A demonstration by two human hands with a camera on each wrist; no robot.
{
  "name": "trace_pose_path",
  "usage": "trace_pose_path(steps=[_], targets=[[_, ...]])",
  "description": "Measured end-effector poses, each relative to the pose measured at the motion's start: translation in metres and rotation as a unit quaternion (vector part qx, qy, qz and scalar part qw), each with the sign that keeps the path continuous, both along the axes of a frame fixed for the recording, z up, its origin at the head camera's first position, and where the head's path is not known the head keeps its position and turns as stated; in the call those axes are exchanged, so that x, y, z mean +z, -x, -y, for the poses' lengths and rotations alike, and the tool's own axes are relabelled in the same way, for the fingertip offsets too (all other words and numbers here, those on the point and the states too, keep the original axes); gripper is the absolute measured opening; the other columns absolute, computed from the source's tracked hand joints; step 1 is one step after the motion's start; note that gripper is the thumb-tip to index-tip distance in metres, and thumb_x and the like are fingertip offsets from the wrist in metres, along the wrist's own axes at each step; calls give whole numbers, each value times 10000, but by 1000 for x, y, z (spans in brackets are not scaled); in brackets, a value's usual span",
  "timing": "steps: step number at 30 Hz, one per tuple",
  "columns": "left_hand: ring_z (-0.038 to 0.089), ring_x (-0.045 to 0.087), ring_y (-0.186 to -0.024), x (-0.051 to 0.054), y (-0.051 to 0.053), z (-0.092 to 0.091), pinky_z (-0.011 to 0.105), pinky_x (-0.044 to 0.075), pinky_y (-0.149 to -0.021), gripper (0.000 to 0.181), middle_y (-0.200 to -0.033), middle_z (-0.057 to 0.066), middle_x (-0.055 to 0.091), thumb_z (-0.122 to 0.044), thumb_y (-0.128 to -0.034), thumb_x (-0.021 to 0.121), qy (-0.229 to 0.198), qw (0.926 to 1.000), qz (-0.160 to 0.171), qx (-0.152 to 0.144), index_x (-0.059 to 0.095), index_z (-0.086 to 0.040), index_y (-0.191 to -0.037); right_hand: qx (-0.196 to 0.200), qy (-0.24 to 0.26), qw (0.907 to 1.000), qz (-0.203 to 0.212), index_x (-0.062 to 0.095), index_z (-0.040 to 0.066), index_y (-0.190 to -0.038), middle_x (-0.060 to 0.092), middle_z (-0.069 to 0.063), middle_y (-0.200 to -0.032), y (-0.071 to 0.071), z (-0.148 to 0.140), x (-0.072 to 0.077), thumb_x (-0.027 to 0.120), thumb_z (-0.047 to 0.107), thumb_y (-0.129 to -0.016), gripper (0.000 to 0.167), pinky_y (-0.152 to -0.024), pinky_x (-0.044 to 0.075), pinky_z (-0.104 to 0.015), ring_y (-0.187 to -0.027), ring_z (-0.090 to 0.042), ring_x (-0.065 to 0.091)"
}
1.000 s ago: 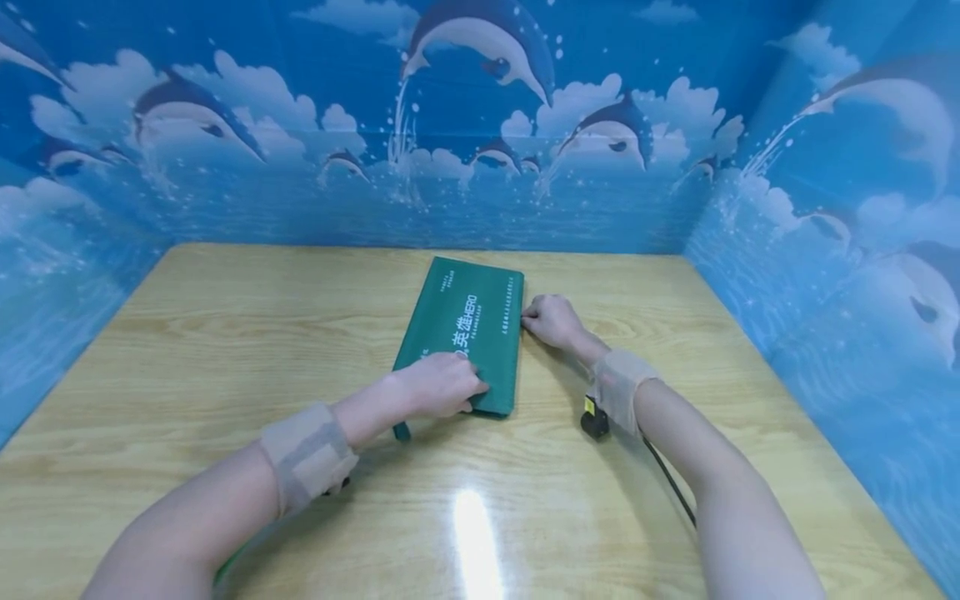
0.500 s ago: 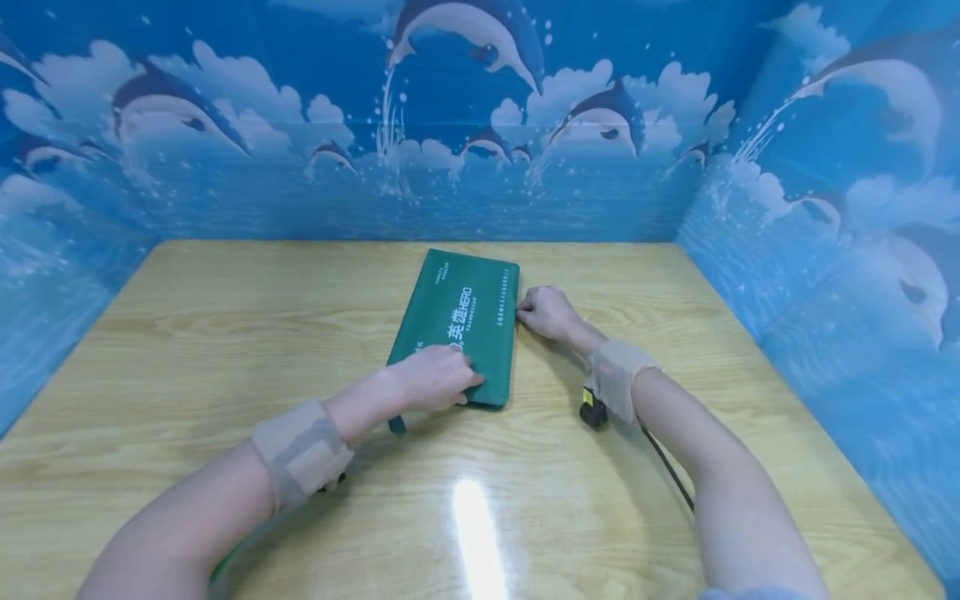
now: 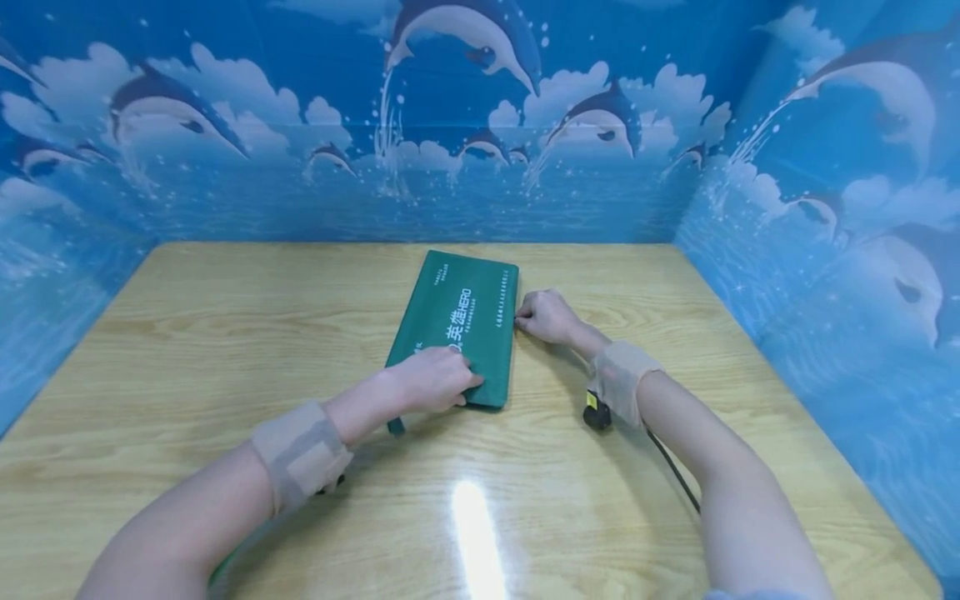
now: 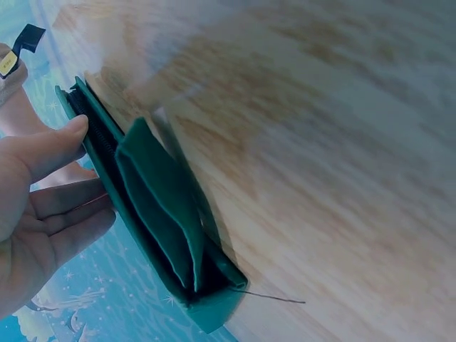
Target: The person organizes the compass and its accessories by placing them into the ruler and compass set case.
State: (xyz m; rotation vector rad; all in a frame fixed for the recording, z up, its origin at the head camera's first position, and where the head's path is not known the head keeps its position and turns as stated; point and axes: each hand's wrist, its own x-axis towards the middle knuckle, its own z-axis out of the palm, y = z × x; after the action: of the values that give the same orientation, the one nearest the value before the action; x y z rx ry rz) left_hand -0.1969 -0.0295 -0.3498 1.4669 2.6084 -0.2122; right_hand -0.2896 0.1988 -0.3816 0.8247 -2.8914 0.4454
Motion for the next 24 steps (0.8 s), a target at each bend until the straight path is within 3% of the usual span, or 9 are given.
trace_pose_path(steps=[4,11,24], targets=[[163,607,-965,-1,0,1,302,480,-838,390,-1040,46,667,-241,-870,657,-23,10000,-44,44,609,-99,-1230,191,26,9998,-6,740,-4,-872,639,-88,-780,-5,1,0,617,43,-850,133,-747,492,-386,-744,-226,604],[174,612,-969,-1,-1,0,302,484,-829,385,-1062,58,665,-230,-868,660,-67,10000,-21,17,611,-92,-1224,64,103,9999,-3,744,1,-850,621,-80,-747,-11,1,-3,615,36,-846,133,-656,493,-342,-683,-194,575],[174,616,-966,-2,-1,-1,296,490,-818,375,-1069,70,662,-224,-872,656,-69,10000,4,20,614,-87,-1219,302,203,9990,-277,751,19,-788,601,-43,-685,-25,3,-7,625,19,-811,128,-610,474,-311,-624,-158,536]])
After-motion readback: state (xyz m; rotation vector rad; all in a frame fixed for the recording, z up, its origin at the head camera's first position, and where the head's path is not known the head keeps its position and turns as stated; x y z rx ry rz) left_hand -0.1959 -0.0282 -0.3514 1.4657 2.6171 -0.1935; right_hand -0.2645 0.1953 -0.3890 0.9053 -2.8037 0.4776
